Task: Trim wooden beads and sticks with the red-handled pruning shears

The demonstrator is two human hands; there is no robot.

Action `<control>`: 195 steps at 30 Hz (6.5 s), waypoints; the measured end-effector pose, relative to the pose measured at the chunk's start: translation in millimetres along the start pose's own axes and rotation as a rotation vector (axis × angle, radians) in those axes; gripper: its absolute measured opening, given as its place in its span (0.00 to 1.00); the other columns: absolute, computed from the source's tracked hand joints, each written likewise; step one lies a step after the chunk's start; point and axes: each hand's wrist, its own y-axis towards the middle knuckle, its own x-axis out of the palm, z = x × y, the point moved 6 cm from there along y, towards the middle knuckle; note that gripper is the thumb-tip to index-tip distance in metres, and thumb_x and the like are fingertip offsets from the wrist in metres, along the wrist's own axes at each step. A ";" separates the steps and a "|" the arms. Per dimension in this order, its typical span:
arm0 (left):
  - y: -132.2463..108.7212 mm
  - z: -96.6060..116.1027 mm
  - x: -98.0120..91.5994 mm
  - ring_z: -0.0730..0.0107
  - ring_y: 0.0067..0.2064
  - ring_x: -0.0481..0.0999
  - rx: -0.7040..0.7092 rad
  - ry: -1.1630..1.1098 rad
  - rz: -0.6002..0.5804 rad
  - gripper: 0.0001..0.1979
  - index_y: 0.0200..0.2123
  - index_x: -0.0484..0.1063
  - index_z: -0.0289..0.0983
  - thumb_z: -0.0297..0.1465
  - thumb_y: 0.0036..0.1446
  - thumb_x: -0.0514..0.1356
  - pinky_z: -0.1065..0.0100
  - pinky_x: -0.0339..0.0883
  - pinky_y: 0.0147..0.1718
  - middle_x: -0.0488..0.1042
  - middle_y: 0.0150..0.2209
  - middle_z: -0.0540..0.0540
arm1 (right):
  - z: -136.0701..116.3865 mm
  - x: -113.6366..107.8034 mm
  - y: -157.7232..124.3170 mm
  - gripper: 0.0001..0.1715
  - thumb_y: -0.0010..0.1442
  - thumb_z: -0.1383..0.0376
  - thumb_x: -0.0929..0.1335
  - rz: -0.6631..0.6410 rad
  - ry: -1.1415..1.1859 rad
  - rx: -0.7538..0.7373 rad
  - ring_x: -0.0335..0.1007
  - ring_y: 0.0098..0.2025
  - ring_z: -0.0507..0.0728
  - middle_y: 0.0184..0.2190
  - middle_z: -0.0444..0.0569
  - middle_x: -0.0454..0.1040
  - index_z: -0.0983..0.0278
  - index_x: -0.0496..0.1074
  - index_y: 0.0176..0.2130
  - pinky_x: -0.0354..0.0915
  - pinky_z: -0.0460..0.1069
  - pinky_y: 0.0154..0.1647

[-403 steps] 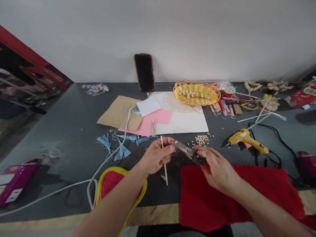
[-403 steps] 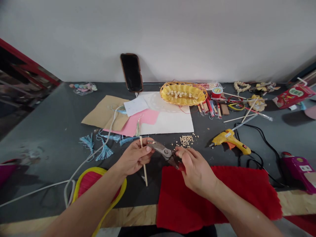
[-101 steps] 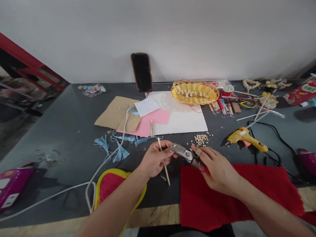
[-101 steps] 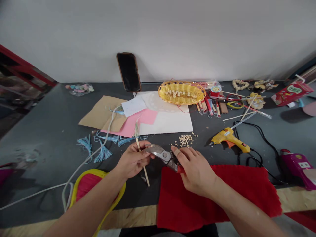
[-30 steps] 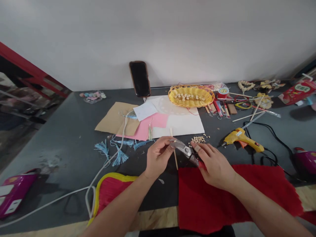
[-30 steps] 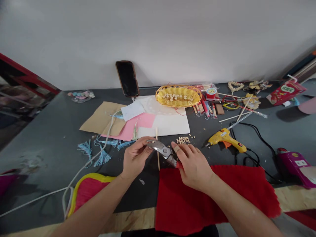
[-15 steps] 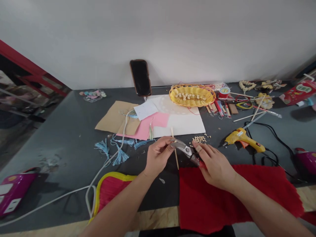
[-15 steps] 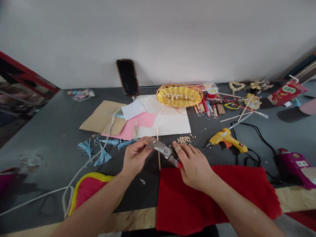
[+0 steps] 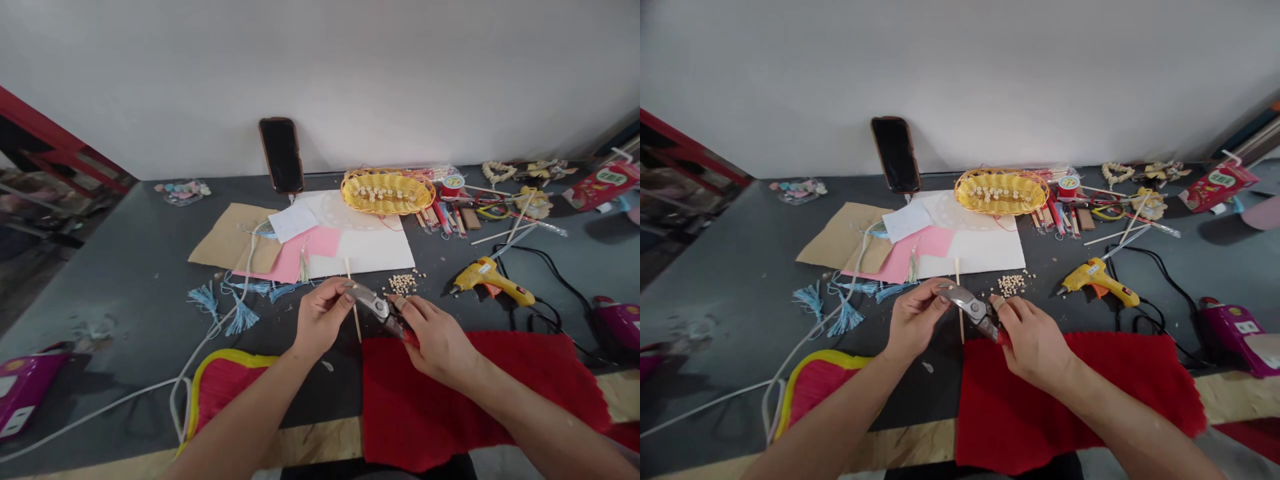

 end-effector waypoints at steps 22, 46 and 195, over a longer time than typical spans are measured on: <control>2.1 -18.6 -0.2 0.71 0.30 0.70 -0.116 -0.233 -0.010 0.08 0.34 0.79 0.35 0.34 0.52 0.67 0.71 0.63 0.30 0.76 0.30 0.45 | 3.7 3.7 0.9 0.44 0.54 0.71 0.62 -0.029 -0.081 0.043 0.62 0.53 0.67 0.58 0.59 0.65 0.67 0.45 0.67 0.66 0.62 0.50; 3.0 -18.0 -1.8 0.74 0.27 0.66 -0.139 -0.279 0.073 0.12 0.31 0.79 0.35 0.37 0.47 0.70 0.72 0.61 0.26 0.74 0.27 0.47 | 11.3 3.2 1.5 0.47 0.52 0.71 0.63 -0.009 -0.132 0.090 0.64 0.50 0.67 0.53 0.59 0.68 0.65 0.43 0.67 0.66 0.61 0.46; 3.3 -3.2 3.1 0.71 0.28 0.67 -0.095 -0.060 -0.082 0.11 0.32 0.78 0.35 0.38 0.55 0.64 0.71 0.62 0.28 0.73 0.27 0.46 | 6.1 2.2 0.8 0.43 0.54 0.71 0.62 -0.077 -0.016 0.048 0.63 0.55 0.67 0.55 0.59 0.66 0.65 0.48 0.66 0.66 0.64 0.53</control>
